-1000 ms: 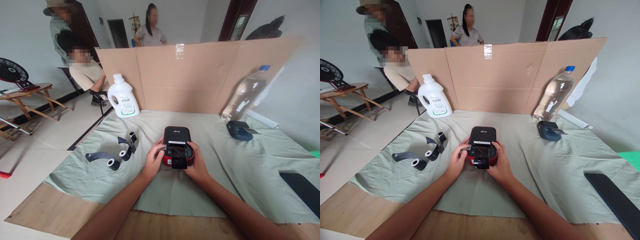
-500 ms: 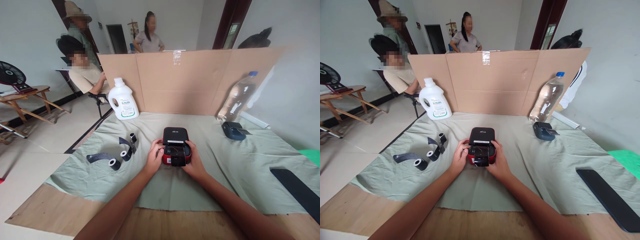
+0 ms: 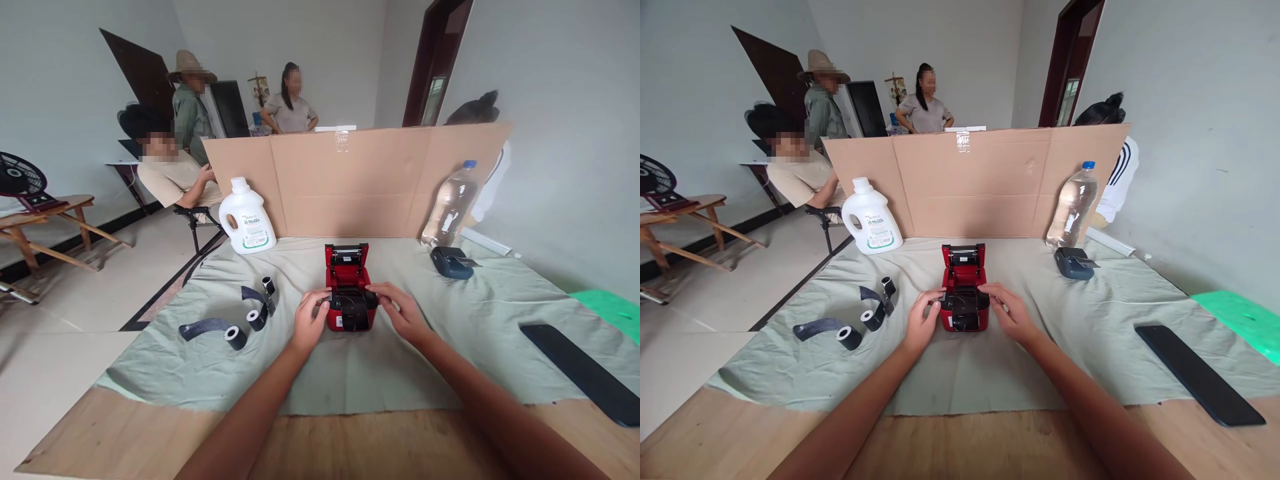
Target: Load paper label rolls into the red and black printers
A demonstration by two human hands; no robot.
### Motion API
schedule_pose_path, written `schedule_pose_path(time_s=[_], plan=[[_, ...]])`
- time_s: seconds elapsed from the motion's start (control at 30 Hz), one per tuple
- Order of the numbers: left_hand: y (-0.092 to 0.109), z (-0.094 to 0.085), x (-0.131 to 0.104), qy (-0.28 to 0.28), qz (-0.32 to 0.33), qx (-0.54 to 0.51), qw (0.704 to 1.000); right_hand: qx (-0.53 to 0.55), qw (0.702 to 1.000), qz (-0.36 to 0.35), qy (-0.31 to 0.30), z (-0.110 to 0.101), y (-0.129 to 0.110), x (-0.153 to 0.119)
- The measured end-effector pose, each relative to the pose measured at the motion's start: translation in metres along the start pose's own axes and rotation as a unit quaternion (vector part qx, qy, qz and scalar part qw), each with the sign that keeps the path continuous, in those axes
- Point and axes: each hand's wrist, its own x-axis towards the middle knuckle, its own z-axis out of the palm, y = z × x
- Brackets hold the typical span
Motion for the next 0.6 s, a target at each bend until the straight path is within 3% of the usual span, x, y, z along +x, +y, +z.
schedule_pose_path(time_s=[0.1,0.2,0.27,0.4,0.47,0.6], plan=[[0.001,0.0,0.001,0.003,-0.001,0.003,1.0,-0.043,0.997,0.058,-0.018,-0.007,-0.002,0.034],[0.0,0.0,0.002,0.0,-0.003,0.004,1.0,-0.127,0.977,0.081,-0.149,-0.002,-0.001,0.08],[-0.001,0.0,0.001,-0.002,-0.009,0.005,1.0,-0.179,0.942,0.089,-0.269,0.006,-0.002,0.11],[-0.004,-0.001,0.0,-0.006,-0.009,0.007,1.0,-0.254,0.831,0.15,-0.472,0.031,-0.008,0.147],[-0.004,-0.001,0.0,-0.011,-0.012,0.004,1.0,-0.284,0.797,0.161,-0.508,0.044,-0.012,0.153],[-0.001,-0.002,0.0,-0.019,-0.018,-0.003,1.0,-0.309,0.789,0.151,-0.509,0.054,-0.016,0.155]])
